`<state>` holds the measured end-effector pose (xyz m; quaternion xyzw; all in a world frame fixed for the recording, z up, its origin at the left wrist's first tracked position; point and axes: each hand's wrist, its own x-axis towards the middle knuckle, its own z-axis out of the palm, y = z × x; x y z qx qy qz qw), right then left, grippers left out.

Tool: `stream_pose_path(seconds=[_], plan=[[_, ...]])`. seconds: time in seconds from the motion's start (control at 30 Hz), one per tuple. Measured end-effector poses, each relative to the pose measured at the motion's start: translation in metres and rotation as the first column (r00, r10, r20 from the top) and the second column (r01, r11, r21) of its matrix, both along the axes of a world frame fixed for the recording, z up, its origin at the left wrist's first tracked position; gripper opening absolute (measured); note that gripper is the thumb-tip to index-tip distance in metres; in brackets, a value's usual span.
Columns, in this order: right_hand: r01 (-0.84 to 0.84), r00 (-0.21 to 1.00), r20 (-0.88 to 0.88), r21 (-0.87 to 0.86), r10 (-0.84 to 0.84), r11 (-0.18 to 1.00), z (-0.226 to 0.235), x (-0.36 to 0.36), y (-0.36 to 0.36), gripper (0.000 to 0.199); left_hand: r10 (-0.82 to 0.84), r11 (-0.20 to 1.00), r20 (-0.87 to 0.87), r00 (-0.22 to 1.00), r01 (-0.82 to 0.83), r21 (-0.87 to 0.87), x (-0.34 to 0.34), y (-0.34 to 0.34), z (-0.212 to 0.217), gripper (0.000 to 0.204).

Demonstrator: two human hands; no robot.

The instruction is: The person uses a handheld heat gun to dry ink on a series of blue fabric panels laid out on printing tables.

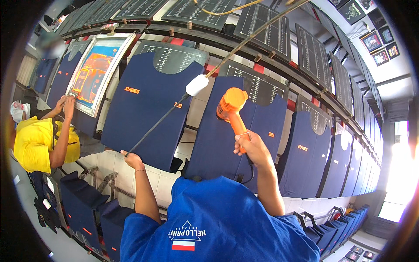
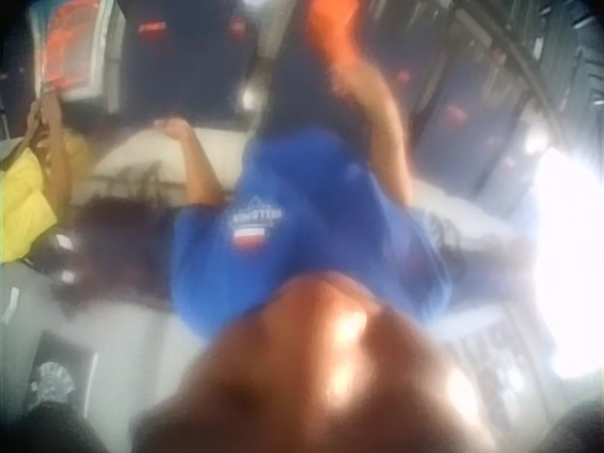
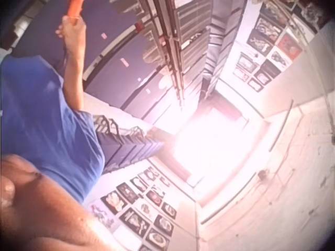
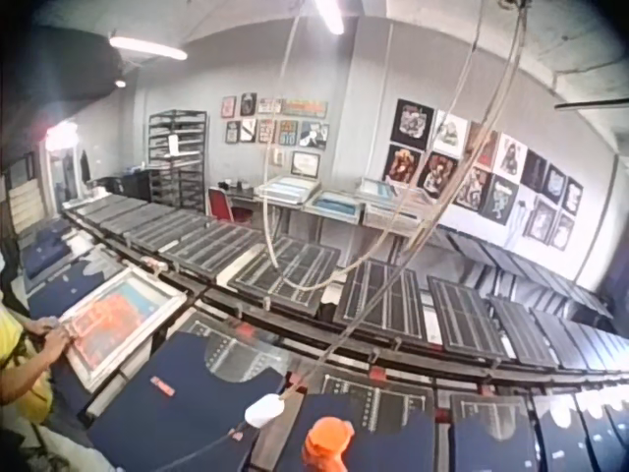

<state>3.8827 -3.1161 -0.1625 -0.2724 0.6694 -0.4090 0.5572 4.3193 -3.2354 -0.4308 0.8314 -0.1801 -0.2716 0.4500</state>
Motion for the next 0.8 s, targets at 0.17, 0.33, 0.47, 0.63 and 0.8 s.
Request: stream_pose_path(seconds=[0.17,0.33,0.47,0.63,0.8], plan=[[0.008,1.000,0.030,-0.007,-0.008,1.000,0.002,0.002,-0.004,0.031,-0.056,0.996,0.050,0.997,0.052,0.078,-0.001,0.000,0.012,0.072],[0.007,1.000,0.004,0.016,-0.007,1.000,0.003,0.000,-0.005,0.029,-0.017,1.000,0.116,0.993,0.014,0.025,0.005,-0.001,-0.007,0.072],[-0.023,0.999,-0.025,0.034,0.024,0.999,0.008,0.000,-0.006,0.028,-0.051,0.997,0.141,0.989,0.041,0.072,0.009,0.001,-0.012,0.072],[-0.001,1.000,-0.012,0.046,0.001,0.999,0.005,-0.002,-0.004,0.030,-0.049,0.997,0.167,0.985,0.037,0.070,-0.001,0.001,0.001,0.073],[-0.010,1.000,0.015,-0.004,0.010,1.000,0.001,-0.002,-0.004,0.031,-0.018,0.995,0.112,0.994,0.006,0.101,0.002,-0.001,0.002,0.073]])
